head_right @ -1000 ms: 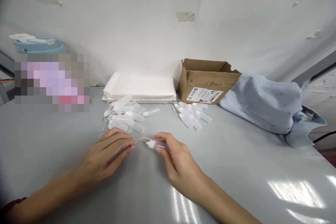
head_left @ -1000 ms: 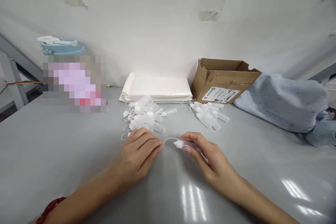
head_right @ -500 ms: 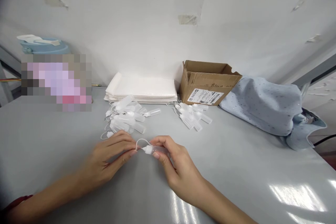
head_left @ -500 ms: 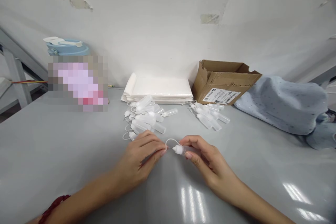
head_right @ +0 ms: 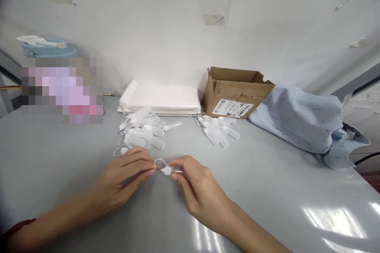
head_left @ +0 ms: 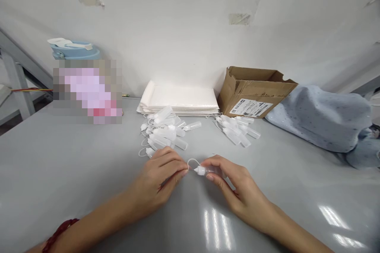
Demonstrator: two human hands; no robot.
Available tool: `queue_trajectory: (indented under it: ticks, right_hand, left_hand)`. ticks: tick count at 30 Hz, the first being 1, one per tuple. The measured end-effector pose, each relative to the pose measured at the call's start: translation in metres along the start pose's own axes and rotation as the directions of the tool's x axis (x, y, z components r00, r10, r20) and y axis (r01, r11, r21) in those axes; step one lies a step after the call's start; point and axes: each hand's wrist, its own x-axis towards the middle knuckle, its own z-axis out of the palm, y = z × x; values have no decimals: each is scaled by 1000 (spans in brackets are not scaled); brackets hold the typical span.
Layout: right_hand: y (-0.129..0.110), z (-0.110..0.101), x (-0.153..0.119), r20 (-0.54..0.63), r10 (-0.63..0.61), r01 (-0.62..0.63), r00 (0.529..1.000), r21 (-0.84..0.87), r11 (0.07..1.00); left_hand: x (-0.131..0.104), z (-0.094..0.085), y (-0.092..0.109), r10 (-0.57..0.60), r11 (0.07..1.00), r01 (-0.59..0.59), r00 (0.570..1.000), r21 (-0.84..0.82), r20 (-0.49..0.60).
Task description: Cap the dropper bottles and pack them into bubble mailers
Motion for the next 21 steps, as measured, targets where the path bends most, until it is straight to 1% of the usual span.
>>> queue_trajectory:
  ticks: [3, 6, 10, 15, 21]
  right_hand:
    - [2, 2, -2, 3, -75, 75, 997, -45, 996]
    - [4, 3, -3, 17, -112, 113, 994, -59, 992]
    - [4, 4, -2, 25, -102, 103, 994, -41, 994]
    - [5, 7, -1, 26, -58, 57, 998, 51, 997]
    - [6, 12, -1, 25, -35, 33, 999, 77, 997]
  left_hand:
    - [-2, 1, -1, 13, 1000, -13, 1000, 29, 21]
    - [-4, 2, -1, 4, 997, -8, 998, 78, 57]
    - [-4, 2, 1, 5, 995, -14, 996, 104, 84]
    - [-5, 4, 1, 12, 997, -17, 998, 77, 63]
    - [-8, 5, 2, -17, 996, 7, 994, 93, 107]
